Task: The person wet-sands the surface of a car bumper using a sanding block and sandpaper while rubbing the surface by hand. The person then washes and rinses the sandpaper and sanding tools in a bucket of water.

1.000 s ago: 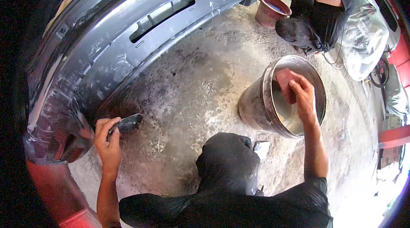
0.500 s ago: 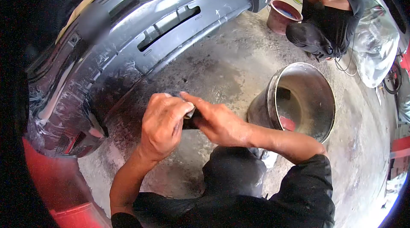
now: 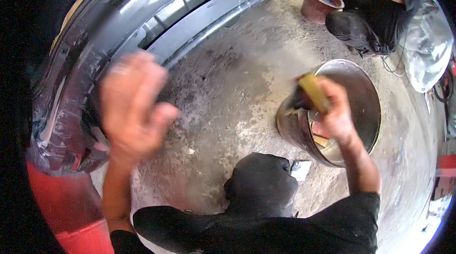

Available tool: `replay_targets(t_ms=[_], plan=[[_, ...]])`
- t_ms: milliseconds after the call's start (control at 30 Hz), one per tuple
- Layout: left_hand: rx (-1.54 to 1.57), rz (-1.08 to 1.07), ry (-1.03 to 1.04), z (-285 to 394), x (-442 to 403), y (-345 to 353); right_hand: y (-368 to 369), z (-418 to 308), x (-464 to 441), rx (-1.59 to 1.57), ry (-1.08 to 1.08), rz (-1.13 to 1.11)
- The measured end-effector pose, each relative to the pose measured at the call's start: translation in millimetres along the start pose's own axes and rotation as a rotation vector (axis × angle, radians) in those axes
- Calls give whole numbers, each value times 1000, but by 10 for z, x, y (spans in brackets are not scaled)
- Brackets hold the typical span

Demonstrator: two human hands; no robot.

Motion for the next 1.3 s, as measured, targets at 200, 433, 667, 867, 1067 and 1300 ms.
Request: replay_targets(t_ms=[200,433,667,867,1067,1300], plan=[[-681,-36,-260,-1206,615,-648,-645,1476,226,-165,831,247],[-638,-159,-305,-1336,1153,-835,-470,2109,266,51,1216,-148],[-663,-236,-285,-1424,1709,-1331,-469,2459,90,-1,1240,-51],[-725,-286,-325,-1612,2262,-1847,-607,2441,181,-88,1251,5],[-844,-272,-277,-1563,2332,-2072,-1405,1924,300,-311,1211,45],[-633,250,-327,-1383,2132,-1588,-853,24,-1034,-71,616,86]])
Point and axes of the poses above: each hand's wrist, its own x-axis away from the middle knuckle, its own y-axis out of the palm, z = x × y, the point moved 7 cm from there along -x, towards the middle knuckle, and after that the axes turned 7 degrees about y, right-handed, at the moved point
